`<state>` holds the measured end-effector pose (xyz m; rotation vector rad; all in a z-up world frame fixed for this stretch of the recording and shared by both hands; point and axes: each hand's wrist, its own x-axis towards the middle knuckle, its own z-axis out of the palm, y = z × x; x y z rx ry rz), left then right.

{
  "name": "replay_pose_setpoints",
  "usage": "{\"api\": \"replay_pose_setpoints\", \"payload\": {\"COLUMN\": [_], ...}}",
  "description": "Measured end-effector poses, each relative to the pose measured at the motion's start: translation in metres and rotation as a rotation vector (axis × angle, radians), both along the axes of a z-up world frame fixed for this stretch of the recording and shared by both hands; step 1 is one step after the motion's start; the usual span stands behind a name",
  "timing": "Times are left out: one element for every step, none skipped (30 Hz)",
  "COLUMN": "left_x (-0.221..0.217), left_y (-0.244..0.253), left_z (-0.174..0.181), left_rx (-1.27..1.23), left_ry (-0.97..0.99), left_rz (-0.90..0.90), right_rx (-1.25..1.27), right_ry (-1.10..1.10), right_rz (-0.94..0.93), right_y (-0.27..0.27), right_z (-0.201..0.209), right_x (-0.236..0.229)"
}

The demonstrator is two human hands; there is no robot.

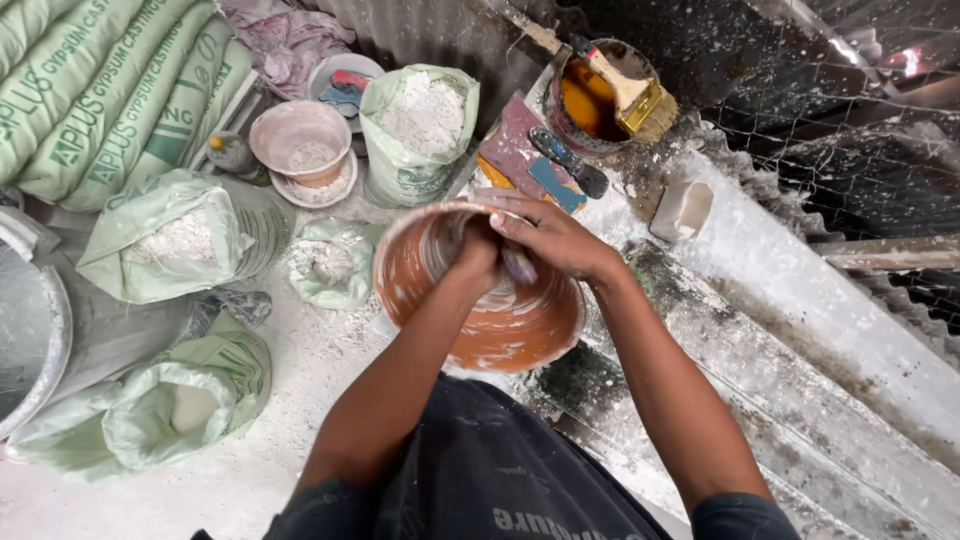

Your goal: Mixing gypsum plaster inside a terracotta pot and applying a yellowish sealant to the exterior with a brush.

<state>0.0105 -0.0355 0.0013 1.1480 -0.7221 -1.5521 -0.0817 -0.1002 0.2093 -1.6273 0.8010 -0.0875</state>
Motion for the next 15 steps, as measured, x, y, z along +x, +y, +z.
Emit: {"api": "replay_pose_setpoints", "payload": {"left_x": [-0.001, -0.001, 0.001, 0.002, 0.006, 0.009, 0.008, 0.007, 0.006, 0.007, 0.006, 0.005, 0.008, 0.011, 0.013], "left_y": [0.001, 0.001, 0.003, 0.005, 0.003, 0.001, 0.004, 0.006, 0.003, -0.001, 0.004, 0.01, 0.006, 0.003, 0.003], "left_z": [0.0, 0.0, 0.001, 0.001, 0.002, 0.002, 0.003, 0.004, 0.006, 0.007, 0.007, 0.007, 0.008, 0.01, 0.011], "left_rx": [-0.005, -0.009, -0.012, -0.015, -0.023, -0.03, -0.032, -0.033, -0.045, -0.057, -0.053, -0.05, -0.06, -0.07, -0.074], "left_ry": [-0.03, -0.06, -0.092, -0.124, -0.161, -0.198, -0.227, -0.256, -0.288, -0.32, -0.347, -0.374, -0.408, -0.442, -0.474], "left_rz": [-0.016, -0.032, -0.047, -0.063, -0.079, -0.095, -0.117, -0.139, -0.16, -0.182, -0.201, -0.22, -0.232, -0.244, -0.257], "right_rx": [0.001, -0.022, -0.044, -0.042, -0.068, -0.094, -0.089, -0.097, -0.116, -0.122, -0.15, -0.177, -0.183, -0.198, -0.208], "right_ry": [0.0, 0.004, 0.004, 0.002, -0.019, -0.039, -0.039, -0.018, 0.002, 0.002, -0.008, -0.017, -0.02, -0.038, -0.055], "right_rz": [0.002, 0.023, 0.045, 0.047, 0.08, 0.113, 0.109, 0.101, 0.093, 0.088, 0.128, 0.168, 0.172, 0.203, 0.235], "right_y": [-0.003, -0.005, -0.007, -0.006, -0.008, -0.009, -0.003, 0.003, 0.005, 0.002, 0.005, 0.008, 0.006, 0.004, 0.004], "right_z": [0.001, 0.003, 0.005, 0.005, 0.006, 0.006, 0.008, 0.011, 0.015, 0.014, 0.011, 0.009, 0.01, 0.011, 0.011], "right_x": [0.0, 0.001, 0.003, 0.004, 0.007, 0.009, 0.013, 0.017, 0.021, 0.022, 0.022, 0.023, 0.024, 0.026, 0.027]}}
